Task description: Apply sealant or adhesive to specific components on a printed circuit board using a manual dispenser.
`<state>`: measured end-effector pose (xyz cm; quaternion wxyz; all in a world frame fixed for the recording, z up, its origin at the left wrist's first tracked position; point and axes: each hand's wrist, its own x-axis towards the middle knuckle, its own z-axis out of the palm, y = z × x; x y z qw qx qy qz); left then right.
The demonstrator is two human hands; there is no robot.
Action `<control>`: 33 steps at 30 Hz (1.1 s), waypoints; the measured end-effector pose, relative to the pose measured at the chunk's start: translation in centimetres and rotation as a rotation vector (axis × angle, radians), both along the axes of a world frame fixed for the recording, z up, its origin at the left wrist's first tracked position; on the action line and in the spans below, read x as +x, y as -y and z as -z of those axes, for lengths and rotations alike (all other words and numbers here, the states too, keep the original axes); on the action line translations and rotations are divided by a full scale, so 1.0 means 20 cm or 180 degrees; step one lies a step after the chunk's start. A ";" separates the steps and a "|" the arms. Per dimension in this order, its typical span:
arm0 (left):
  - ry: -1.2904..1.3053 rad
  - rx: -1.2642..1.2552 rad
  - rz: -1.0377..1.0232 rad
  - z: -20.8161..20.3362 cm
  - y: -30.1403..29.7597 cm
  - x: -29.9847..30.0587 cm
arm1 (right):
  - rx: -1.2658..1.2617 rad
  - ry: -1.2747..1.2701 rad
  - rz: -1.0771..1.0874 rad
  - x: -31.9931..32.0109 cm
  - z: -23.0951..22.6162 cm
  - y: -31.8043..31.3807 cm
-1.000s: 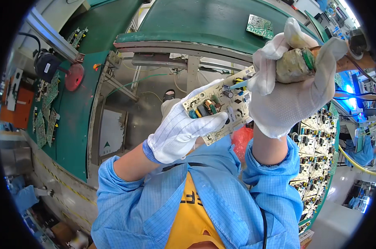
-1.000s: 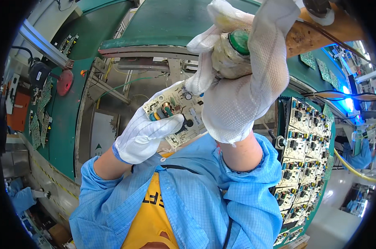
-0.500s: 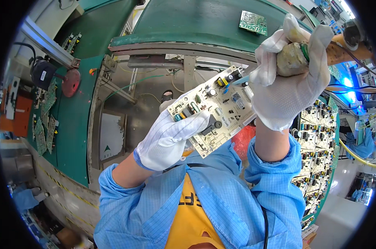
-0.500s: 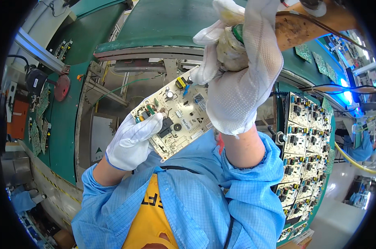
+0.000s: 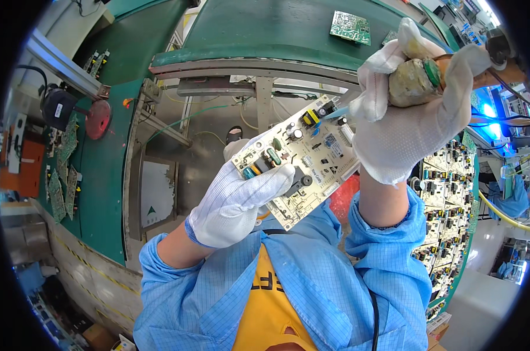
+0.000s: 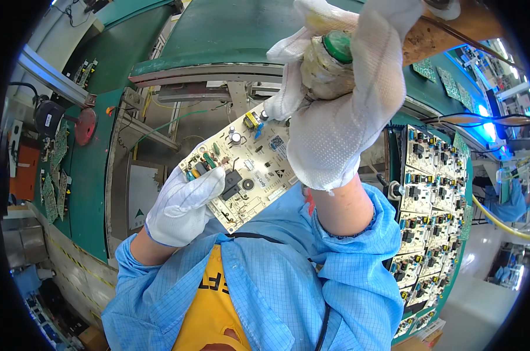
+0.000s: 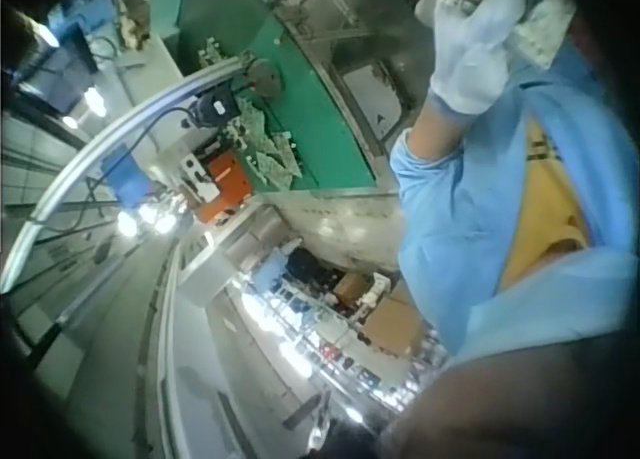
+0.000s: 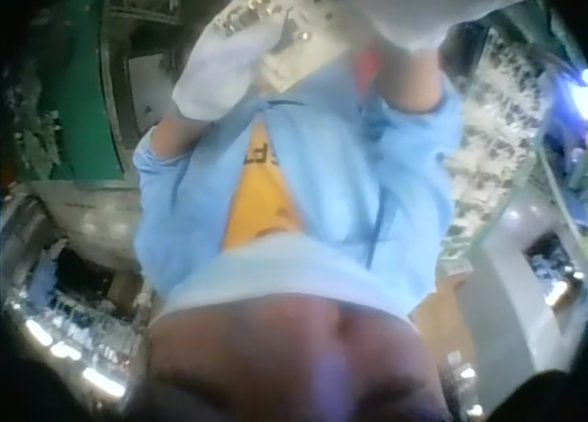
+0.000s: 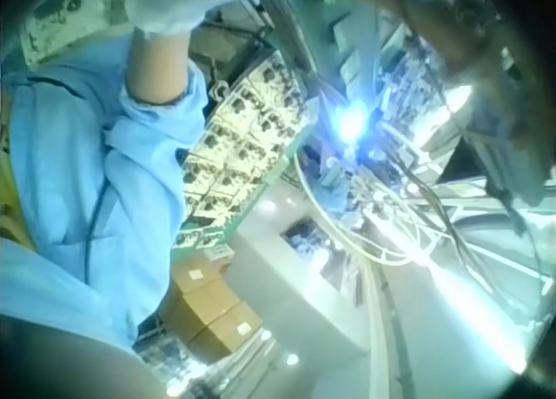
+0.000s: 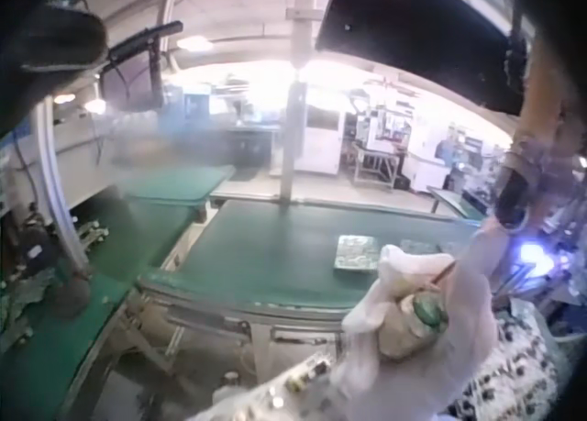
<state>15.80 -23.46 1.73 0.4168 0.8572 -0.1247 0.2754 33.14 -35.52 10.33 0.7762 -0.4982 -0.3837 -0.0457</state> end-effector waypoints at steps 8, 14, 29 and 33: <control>-0.0033 0.0046 -0.0213 0.01 -0.03 -0.04 | -0.0045 0.0154 0.0099 0.00 0.00 0.02; 0.0007 -0.0210 -0.0167 -0.04 -0.01 -0.04 | -0.0084 0.0281 0.0214 -0.01 0.00 0.01; 0.0048 -0.0098 -0.0481 0.01 -0.04 -0.05 | -0.0137 0.0600 0.0425 -0.03 0.00 -0.02; 0.0045 -0.0421 -0.0466 0.01 -0.04 -0.07 | 0.0978 -0.0428 -0.0671 -0.02 0.02 -0.05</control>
